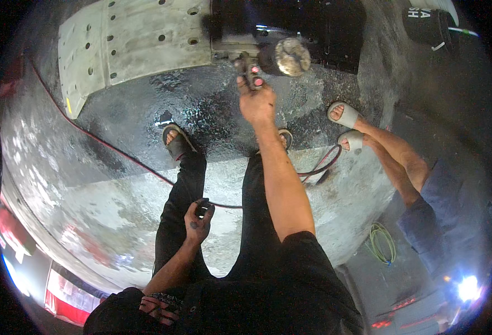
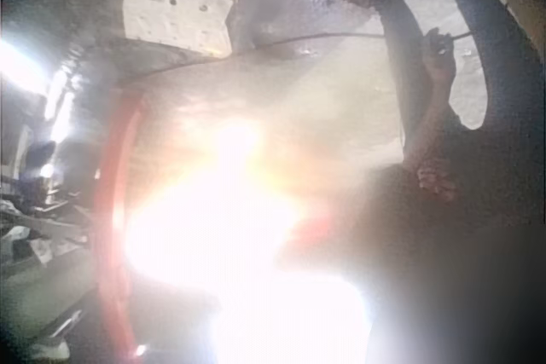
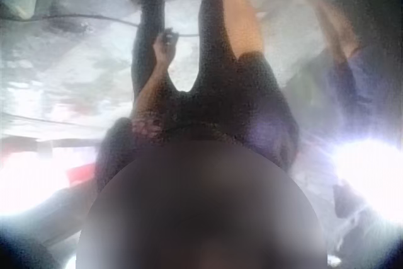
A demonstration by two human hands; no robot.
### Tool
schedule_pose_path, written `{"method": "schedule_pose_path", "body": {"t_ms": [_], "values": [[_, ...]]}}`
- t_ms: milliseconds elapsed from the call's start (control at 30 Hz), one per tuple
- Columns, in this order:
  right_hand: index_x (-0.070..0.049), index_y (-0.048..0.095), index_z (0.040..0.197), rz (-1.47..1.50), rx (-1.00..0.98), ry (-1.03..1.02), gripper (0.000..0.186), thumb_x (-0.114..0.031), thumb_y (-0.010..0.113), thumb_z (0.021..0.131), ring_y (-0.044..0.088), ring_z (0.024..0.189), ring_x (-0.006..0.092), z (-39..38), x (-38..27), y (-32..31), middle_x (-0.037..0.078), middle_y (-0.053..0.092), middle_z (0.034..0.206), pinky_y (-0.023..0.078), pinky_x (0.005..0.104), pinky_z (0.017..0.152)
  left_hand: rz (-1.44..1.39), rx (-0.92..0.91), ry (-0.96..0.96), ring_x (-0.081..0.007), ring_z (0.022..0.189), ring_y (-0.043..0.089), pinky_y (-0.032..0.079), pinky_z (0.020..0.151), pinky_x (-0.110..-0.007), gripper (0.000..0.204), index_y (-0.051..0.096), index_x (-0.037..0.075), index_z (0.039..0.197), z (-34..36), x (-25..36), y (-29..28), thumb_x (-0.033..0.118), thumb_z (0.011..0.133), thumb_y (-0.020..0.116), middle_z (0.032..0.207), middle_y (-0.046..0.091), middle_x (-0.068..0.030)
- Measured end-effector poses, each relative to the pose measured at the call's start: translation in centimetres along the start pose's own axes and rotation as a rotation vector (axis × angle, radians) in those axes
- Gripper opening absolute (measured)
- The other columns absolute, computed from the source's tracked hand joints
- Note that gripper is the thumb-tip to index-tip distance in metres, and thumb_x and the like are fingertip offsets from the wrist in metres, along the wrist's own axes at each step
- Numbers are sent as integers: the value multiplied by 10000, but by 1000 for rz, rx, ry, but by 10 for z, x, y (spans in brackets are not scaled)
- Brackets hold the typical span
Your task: The person uses a spray gun to apply black paint to a white car part placed on the floor. After finishing the spray, they walk to a nearby area, pour black paint from a can into the spray gun's cup, and stir the paint with a stick.
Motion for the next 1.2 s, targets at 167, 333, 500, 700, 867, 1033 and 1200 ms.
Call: {"method": "schedule_pose_path", "body": {"t_ms": [167,333,500,700,867,1033,1200], "values": [[34,666,1000,-66,-29,124,458,-405,725,883,645,984,503,-13,-2,13,312,690,938,525,499,829,11,13,3,-208,737,660,530,680,-333,328,680,1,1093,1,-4,2,123,810,792,934,700,-127],[35,683,1000,-132,37,133,474,-421,734,884,677,946,446,-4,7,-10,260,710,929,526,457,816,-1,9,16,-204,738,658,530,682,-328,317,675,-9,1085,0,-6,7,144,829,782,930,697,-130],[36,679,1018,-186,131,161,431,-372,731,888,665,967,474,10,28,-47,284,702,936,530,472,817,15,-15,50,-158,737,632,517,677,-300,308,659,-17,1102,-1,-4,9,144,860,761,922,689,-97],[42,691,950,-300,207,125,443,-393,739,880,670,958,472,29,60,-89,296,696,911,531,491,797,-4,3,64,-182,731,630,520,677,-318,313,665,-14,1067,-1,-2,15,177,845,776,916,693,-110],[11,708,1035,-570,230,160,521,-494,651,921,677,964,450,49,103,-125,260,714,954,528,458,828,59,5,104,-186,730,629,516,682,-316,305,666,-12,1053,-3,3,20,181,842,773,901,687,-106],[35,703,1049,-761,305,242,640,-583,615,909,670,1028,427,69,138,-171,271,707,1022,512,473,906,19,-14,-11,-186,747,631,514,697,-323,316,667,-15,1066,-4,4,26,183,838,762,903,683,-103],[101,677,1010,-648,423,321,624,-509,683,878,658,1021,473,81,146,-219,317,688,1011,524,468,907,82,-12,-19,-190,758,638,518,702,-332,325,667,-17,1075,-4,1,27,180,832,759,913,681,-109]]}}
Point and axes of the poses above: each hand's wrist, its own z-axis towards the middle knuckle, its own y-axis out of the palm, x = y × z, the point moved 1 cm from there along z, towards the middle knuckle
